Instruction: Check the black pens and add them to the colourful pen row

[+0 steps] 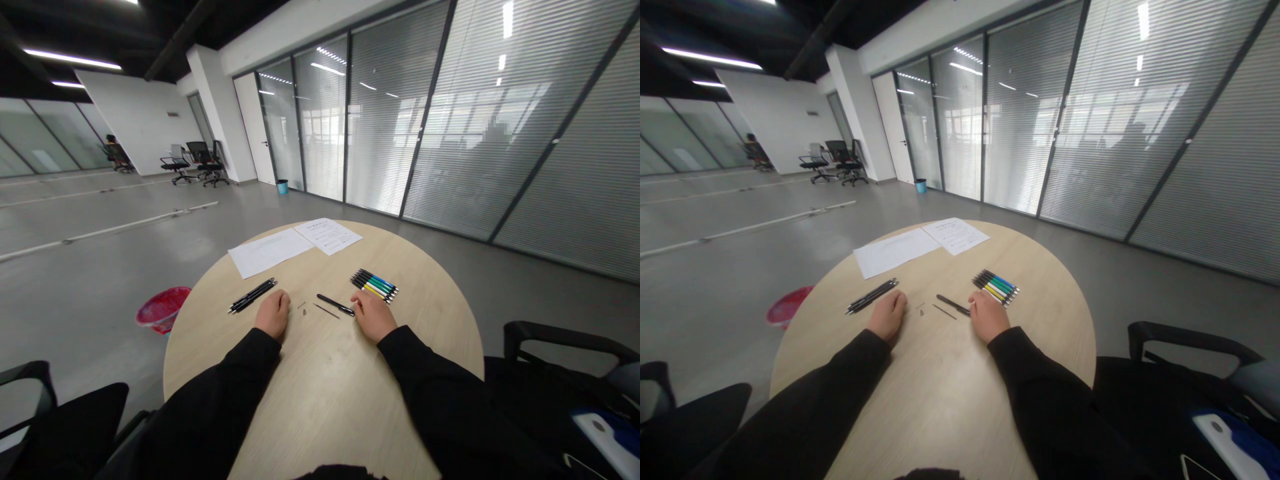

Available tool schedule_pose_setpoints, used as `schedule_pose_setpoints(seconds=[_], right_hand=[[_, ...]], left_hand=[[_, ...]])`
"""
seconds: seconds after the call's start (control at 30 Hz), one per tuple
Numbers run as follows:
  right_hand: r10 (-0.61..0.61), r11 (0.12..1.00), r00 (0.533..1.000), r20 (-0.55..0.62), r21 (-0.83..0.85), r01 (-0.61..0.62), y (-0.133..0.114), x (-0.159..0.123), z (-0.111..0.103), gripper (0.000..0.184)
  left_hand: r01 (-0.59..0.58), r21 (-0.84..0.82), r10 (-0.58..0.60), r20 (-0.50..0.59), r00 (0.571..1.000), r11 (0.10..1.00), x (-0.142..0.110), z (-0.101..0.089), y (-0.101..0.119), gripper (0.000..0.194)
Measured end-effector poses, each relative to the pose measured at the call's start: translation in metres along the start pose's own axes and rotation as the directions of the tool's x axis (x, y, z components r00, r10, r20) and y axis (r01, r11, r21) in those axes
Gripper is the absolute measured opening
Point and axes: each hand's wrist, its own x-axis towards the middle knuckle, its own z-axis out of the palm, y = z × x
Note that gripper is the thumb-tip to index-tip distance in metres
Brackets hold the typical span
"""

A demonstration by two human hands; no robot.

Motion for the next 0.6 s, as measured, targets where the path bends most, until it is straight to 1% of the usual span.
schedule_pose_setpoints(seconds=[0.17,0.4,0.5,0.6], right_hand=[[0.007,1.0,1.0,0.029,0.008,-0.007,-0.0002,-0.0003,0.0019,0.012],[0.024,0.999,0.998,0.067,-0.028,-0.022,-0.0011,-0.0013,0.0034,0.014],[0.019,0.998,0.995,0.093,-0.057,-0.013,-0.0039,-0.0016,0.0026,0.014],[0.015,0.995,0.995,0.101,-0.104,-0.004,-0.0076,-0.0014,0.0029,0.014]], left_hand=[[-0.004,-0.022,0.004,0.028,1.0,1.0,-0.0015,-0.0004,0.0011,0.022],[-0.045,-0.039,0.046,0.023,0.999,0.998,-0.0034,0.0039,-0.0002,0.016],[-0.11,-0.052,0.112,0.022,0.994,0.993,-0.0034,0.0062,0.0005,0.018],[-0.217,-0.047,0.218,0.027,0.975,0.975,-0.0045,0.0069,0.004,0.021]])
